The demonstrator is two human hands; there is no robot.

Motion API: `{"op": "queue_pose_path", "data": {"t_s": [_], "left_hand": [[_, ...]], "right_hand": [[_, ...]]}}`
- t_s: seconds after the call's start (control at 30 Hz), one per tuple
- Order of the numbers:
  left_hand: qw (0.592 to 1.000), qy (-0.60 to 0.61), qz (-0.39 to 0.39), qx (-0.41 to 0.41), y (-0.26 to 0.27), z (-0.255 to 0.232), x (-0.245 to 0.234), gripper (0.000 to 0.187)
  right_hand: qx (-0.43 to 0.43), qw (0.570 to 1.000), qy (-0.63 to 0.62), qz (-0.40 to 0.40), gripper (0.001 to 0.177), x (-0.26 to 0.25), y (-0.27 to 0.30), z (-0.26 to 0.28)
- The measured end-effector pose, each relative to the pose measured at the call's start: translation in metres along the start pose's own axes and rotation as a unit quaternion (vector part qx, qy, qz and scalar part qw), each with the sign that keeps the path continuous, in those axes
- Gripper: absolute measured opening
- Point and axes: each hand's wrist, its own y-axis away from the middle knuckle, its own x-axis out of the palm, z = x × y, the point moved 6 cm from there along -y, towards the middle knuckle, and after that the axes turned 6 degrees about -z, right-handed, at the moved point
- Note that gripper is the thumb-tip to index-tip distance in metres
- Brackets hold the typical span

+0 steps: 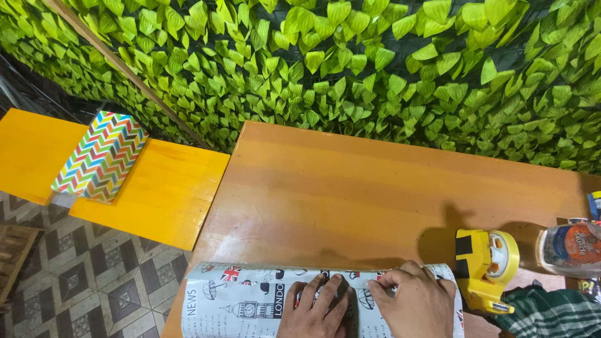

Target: The person wraps a rectangular item with patterned wrapping paper on a wooden table. They fold the paper edges, smooth the surface, and secure the folds with clear tape from a dispenser. The wrapped item is rotated and adjusted to complete the wrapping.

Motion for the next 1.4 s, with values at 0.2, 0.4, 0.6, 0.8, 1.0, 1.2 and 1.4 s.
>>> {"op": "queue_pose_path", "data": {"t_s": [0.2, 0.4, 0.6, 0.8, 1.0, 1.2, 1.4], "left_hand": [[0.999, -0.032, -0.01, 0.005, 0.003, 0.0, 0.001, 0.049], [0.999, -0.032, -0.005, 0.009, 0.001, -0.001, -0.001, 0.049], [1.0, 0.022, 0.017, -0.007, -0.002, 0.0, -0.004, 0.057], [1.0, 0.015, 0.018, 0.0, 0.0, 0.001, -0.002, 0.058], [1.0, 0.007, 0.027, -0.001, 0.003, 0.0, 0.002, 0.057], [0.999, 0.01, 0.038, -0.005, 0.005, 0.001, 0.003, 0.056], [1.0, -0.004, 0.023, 0.004, 0.003, 0.001, 0.002, 0.057]], "right_hand": [[0.036, 0.995, 0.087, 0.026, 0.034, -0.009, 0.004, 0.007], [0.049, 0.986, 0.152, 0.04, 0.083, -0.017, -0.012, -0.008], [-0.035, 0.999, 0.006, 0.003, 0.059, -0.015, -0.021, -0.016], [-0.027, 0.998, 0.042, 0.03, 0.071, -0.004, -0.017, -0.001], [-0.044, 0.995, 0.061, 0.068, 0.065, -0.001, -0.027, -0.016], [-0.046, 0.997, 0.033, 0.043, 0.069, -0.01, -0.04, -0.039], [-0.089, 0.995, 0.031, 0.029, 0.059, 0.014, -0.024, -0.015]]}}
